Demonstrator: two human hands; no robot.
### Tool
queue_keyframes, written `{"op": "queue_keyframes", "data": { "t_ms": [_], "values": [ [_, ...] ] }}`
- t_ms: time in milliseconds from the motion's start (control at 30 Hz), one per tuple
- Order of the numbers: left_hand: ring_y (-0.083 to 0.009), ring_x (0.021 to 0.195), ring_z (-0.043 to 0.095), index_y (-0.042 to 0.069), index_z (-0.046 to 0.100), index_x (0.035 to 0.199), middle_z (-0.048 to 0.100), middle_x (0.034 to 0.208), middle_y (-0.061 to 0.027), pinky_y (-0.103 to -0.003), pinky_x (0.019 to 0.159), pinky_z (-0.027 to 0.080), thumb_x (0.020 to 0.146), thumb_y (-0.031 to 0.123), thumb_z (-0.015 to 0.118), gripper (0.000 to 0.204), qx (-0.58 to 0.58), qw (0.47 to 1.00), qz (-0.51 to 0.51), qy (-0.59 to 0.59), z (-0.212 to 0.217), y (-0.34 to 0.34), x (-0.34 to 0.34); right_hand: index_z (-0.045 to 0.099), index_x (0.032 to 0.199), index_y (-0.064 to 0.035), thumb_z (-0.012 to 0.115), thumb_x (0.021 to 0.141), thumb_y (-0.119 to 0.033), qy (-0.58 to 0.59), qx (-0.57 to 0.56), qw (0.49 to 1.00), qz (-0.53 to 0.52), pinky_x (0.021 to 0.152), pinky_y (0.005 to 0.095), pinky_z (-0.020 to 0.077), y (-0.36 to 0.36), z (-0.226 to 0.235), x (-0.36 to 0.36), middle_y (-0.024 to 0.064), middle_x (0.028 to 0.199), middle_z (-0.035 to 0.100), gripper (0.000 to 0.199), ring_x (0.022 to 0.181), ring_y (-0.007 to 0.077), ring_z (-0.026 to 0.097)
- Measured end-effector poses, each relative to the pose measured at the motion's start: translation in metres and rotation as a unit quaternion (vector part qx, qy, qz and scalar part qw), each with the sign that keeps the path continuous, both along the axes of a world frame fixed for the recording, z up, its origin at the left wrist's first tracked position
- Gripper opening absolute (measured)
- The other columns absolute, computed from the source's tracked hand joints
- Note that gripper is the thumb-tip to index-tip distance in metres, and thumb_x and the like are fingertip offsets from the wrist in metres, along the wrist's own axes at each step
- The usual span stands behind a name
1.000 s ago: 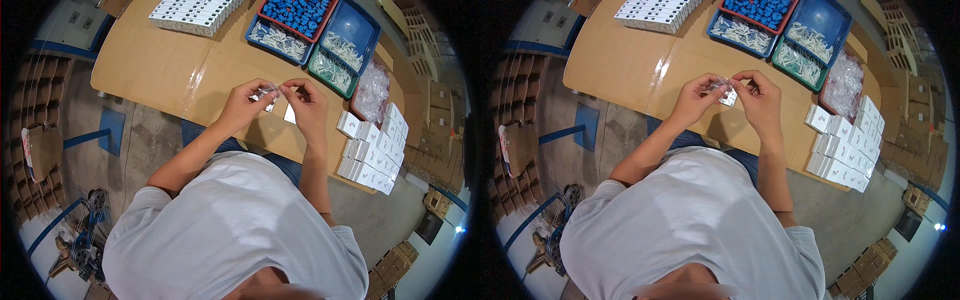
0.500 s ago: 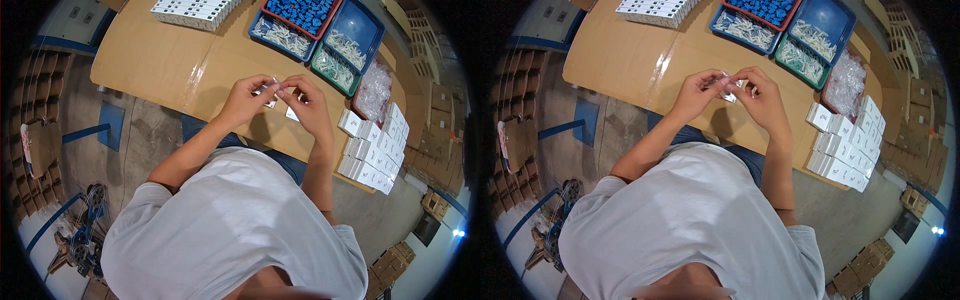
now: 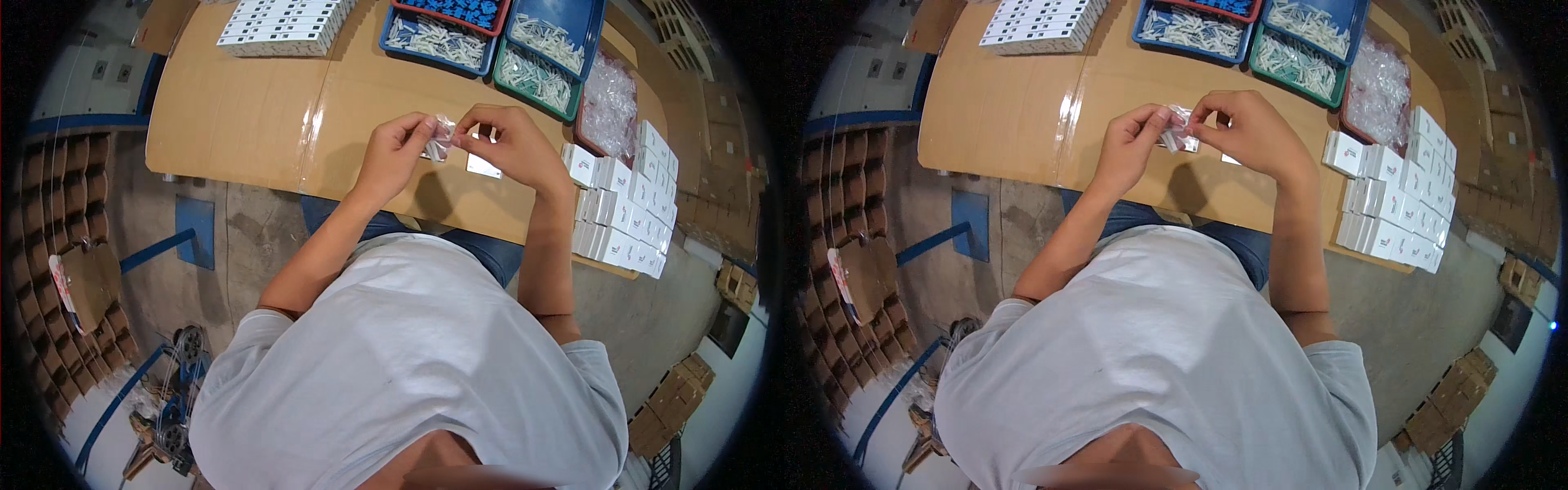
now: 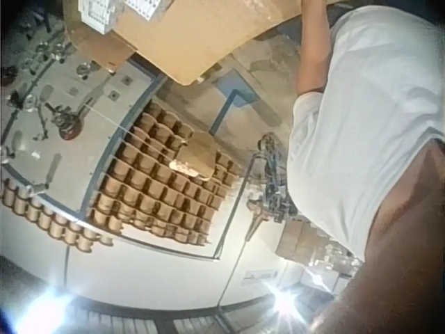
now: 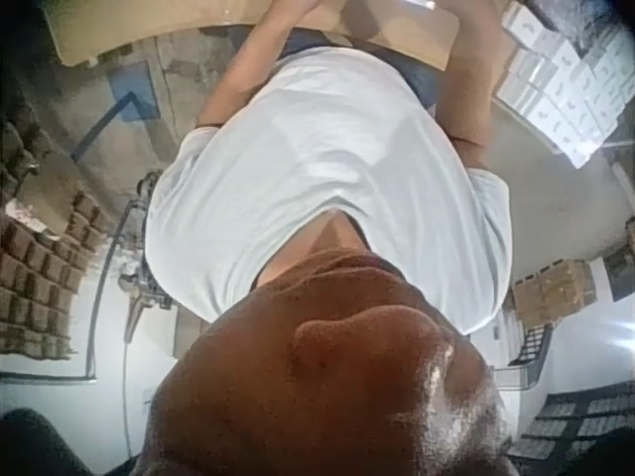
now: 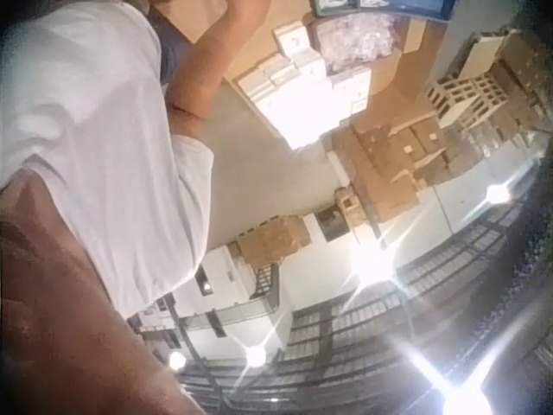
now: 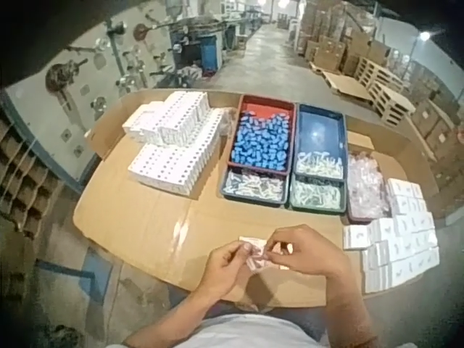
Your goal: Packaging small electronic components into plastic bags and cardboard boxes at a warehouse workstation.
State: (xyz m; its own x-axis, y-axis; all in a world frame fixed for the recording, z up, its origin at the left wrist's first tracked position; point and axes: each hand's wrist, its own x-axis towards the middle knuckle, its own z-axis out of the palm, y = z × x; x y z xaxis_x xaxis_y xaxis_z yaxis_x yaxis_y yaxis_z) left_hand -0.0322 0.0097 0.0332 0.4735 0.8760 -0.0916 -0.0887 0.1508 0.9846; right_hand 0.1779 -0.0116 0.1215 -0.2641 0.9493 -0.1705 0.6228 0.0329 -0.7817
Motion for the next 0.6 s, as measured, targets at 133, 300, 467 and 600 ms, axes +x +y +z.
{"op": "queue_keyframes", "data": {
  "t_ms": [133,300,467,600],
  "values": [
    [-0.0098,0.089,0.066,-0.006,0.071,0.11,0.073,0.096,-0.0061,-0.025,0.08,0.053,0.108,0.02,0.055,0.031,-0.01,0.998,0.029,-0.047,0.019,-0.005,0.006,0.076,0.097,-0.0037,0.072,0.089,-0.014,0.084,0.027,0.995,-0.048,0.06,0.0274,0.0439,-0.007,-0.002,0.004,0.0033,0.083,0.071,0.013,0.067,0.01,0.057],
    [-0.0096,0.089,0.066,-0.006,0.07,0.11,0.073,0.098,-0.0061,-0.024,0.079,0.053,0.109,0.022,0.054,0.032,0.086,0.986,0.131,-0.064,0.033,-0.012,0.013,0.072,0.112,-0.0006,0.073,0.093,-0.005,0.3,0.065,0.928,-0.211,0.061,0.0189,0.0411,-0.017,-0.006,-0.022,0.0008,0.098,0.069,0.019,0.072,0.0012,0.053],
    [-0.0121,0.09,0.068,-0.005,0.07,0.111,0.073,0.1,-0.0071,-0.027,0.08,0.055,0.109,0.025,0.054,0.034,0.07,0.986,0.129,-0.078,0.035,-0.009,0.012,0.07,0.115,0.0014,0.073,0.094,-0.005,0.369,0.072,0.893,-0.247,0.062,0.0184,0.043,-0.025,-0.015,-0.03,0.0027,0.101,0.069,0.022,0.073,0.0019,0.055],
    [-0.0113,0.091,0.067,-0.005,0.07,0.112,0.073,0.1,-0.007,-0.027,0.081,0.055,0.109,0.024,0.053,0.033,0.075,0.986,0.119,-0.088,0.041,-0.012,0.013,0.072,0.109,0.0012,0.073,0.094,-0.006,0.343,0.054,0.908,-0.232,0.064,0.0187,0.0449,-0.03,-0.017,-0.03,0.0009,0.094,0.069,0.016,0.075,0.0026,0.058]
  ]
}}
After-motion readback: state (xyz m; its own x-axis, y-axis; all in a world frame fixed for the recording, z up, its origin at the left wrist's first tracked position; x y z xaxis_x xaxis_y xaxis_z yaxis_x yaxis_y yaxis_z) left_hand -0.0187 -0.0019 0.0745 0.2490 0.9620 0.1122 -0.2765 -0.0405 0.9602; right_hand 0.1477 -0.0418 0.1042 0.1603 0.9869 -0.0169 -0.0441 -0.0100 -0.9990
